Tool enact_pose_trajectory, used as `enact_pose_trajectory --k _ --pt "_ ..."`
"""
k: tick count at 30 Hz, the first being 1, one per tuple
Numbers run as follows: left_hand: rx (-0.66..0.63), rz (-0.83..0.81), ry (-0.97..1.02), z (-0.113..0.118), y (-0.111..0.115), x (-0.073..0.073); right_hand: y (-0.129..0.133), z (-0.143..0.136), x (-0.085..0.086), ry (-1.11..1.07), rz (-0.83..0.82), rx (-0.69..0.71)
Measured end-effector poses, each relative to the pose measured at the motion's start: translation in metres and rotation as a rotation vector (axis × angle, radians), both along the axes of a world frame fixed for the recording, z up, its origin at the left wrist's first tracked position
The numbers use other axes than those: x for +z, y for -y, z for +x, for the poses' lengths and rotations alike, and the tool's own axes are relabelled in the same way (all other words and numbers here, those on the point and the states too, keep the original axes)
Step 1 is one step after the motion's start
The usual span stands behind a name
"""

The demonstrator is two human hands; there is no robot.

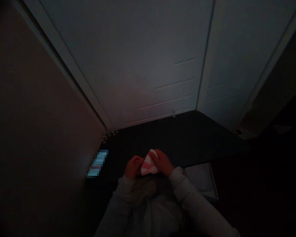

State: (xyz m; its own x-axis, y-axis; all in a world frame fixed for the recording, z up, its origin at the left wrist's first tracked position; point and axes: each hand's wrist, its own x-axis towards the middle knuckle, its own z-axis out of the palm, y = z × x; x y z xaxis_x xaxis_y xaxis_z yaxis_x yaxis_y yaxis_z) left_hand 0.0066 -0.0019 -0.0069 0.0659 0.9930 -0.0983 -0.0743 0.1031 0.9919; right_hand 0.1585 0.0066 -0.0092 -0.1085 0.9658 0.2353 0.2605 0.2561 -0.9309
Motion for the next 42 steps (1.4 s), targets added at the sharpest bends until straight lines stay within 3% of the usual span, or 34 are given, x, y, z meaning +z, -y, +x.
enact_pose_trajectory --k 14,23,29,42 --pt "0.08 -0.006 -0.012 0.002 0.001 0.006 0.0 0.0 0.0 -0.012 -0.01 0.044" --pt "0.051 0.023 -0.046 0.005 0.004 0.012 0.002 -0.002 0.004 0.107 0.006 -0.031" --pt "0.061 0.066 -0.094 0.003 0.002 0.005 0.002 -0.001 0.002 0.052 0.02 -0.003" --pt "0.014 0.016 -0.004 -0.003 0.0 -0.002 -0.002 -0.002 -0.006 -0.061 0.015 -0.009"
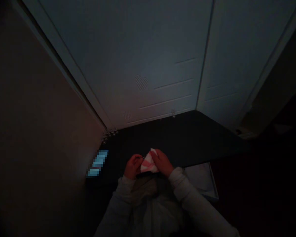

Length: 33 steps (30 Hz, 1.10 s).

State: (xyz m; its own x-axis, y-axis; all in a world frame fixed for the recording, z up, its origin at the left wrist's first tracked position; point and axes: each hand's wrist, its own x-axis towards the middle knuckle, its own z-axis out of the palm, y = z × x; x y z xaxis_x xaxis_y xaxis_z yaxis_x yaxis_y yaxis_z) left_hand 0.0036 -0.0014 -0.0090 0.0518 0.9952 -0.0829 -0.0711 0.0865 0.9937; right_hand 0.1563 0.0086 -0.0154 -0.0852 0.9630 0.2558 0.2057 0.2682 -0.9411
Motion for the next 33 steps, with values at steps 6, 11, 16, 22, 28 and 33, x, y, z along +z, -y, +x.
enact_pose_trajectory --k 6,11,16,22,28,33 --pt "0.04 -0.027 0.036 0.001 0.001 0.001 0.0 0.003 0.001 -0.009 -0.025 0.062" --pt "0.05 -0.028 0.047 0.004 0.002 0.007 0.002 0.002 0.007 0.102 -0.007 0.023" --pt "0.035 -0.04 0.068 0.006 0.003 0.009 0.003 0.0 0.009 0.179 -0.002 -0.014" --pt "0.012 -0.04 0.067 0.005 0.003 0.006 0.003 0.001 0.009 0.158 0.041 -0.014" --pt "0.029 0.006 0.024 0.004 0.003 0.008 0.001 0.002 0.004 0.077 0.012 0.009" --pt "0.038 0.019 -0.026 0.002 0.001 0.006 0.0 0.002 0.001 0.019 -0.016 0.041"
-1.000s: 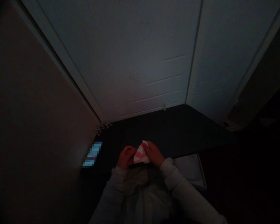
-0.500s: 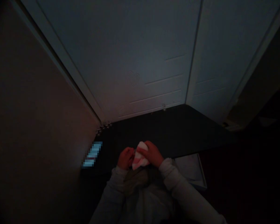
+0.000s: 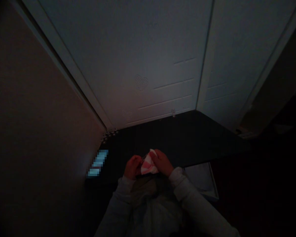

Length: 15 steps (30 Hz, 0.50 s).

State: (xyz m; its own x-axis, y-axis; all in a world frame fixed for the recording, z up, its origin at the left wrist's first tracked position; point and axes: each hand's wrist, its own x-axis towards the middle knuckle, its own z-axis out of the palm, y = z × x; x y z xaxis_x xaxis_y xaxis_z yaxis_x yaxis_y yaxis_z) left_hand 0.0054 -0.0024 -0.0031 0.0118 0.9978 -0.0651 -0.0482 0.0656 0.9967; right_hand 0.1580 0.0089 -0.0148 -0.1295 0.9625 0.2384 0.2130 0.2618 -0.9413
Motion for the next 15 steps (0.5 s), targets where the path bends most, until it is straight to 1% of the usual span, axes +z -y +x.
enact_pose_trajectory --k 3,9,15 --pt "0.011 0.006 0.012 -0.001 -0.001 -0.001 0.001 0.0 0.001 0.013 -0.004 -0.001" --pt "0.0 -0.009 0.056 0.001 -0.001 0.0 0.003 0.0 0.007 0.149 0.009 -0.035" --pt "-0.027 -0.01 0.071 0.003 0.003 0.006 0.004 -0.001 0.01 0.182 0.02 -0.061"
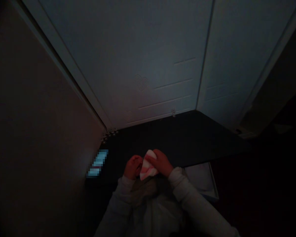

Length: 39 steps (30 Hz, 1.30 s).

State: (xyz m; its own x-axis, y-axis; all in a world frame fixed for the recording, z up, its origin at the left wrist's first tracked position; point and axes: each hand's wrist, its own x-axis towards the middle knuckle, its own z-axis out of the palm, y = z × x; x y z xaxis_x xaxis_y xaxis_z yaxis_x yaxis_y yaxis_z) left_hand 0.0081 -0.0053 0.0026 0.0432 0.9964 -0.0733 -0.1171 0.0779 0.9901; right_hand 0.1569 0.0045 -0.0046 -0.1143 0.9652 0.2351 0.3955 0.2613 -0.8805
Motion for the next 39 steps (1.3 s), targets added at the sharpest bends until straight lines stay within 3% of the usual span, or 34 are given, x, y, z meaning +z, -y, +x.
enact_pose_trajectory --k 5,13,39 --pt "0.01 -0.007 -0.001 0.0 0.001 0.002 -0.001 0.0 -0.002 -0.04 0.01 0.013" --pt "0.001 0.02 -0.001 -0.004 -0.003 -0.009 -0.001 0.0 -0.004 -0.079 0.0 0.033" --pt "0.0 0.032 -0.029 -0.004 -0.003 -0.006 0.001 0.0 0.0 -0.072 0.003 0.019"
